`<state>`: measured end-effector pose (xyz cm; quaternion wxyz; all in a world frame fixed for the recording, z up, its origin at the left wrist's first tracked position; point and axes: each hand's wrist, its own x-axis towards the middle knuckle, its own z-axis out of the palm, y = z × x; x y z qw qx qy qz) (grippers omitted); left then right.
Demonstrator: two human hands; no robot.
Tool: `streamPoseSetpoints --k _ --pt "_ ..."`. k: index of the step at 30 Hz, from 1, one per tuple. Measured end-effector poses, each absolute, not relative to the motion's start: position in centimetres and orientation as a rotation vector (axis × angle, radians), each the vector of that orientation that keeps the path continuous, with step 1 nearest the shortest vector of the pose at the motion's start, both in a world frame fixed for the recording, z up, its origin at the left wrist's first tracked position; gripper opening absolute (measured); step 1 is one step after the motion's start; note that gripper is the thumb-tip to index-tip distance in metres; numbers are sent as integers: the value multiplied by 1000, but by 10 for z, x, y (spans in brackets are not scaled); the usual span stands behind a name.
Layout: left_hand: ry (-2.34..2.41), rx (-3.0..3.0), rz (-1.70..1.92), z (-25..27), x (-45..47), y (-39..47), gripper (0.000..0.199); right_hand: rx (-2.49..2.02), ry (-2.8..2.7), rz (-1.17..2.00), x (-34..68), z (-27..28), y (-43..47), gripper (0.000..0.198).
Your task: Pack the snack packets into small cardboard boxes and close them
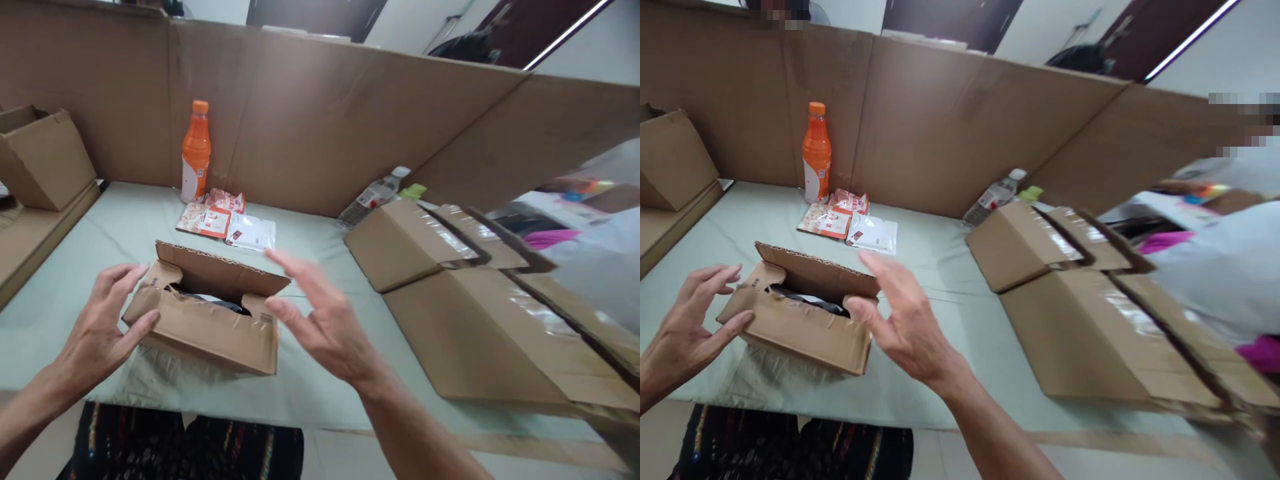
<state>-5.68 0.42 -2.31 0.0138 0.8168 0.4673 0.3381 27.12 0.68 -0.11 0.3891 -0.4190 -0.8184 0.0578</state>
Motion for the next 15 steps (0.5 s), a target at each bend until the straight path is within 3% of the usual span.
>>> streamPoseSetpoints --k 3,7,12,15 --pt "1418 2599 1043 -33 -53 6 46 -894 -2388 236 269 -23 -3 58" --pt "1224 2614 968 -45 -58 11 40 -877 -2520 36 270 -52 -13 72" --pt "1210 2563 904 -45 -73 10 57 -955 -2632 154 267 -48 1 79" --pt "1261 2598 980 -59 -82 11 69 -926 -2666 180 270 -44 8 71"
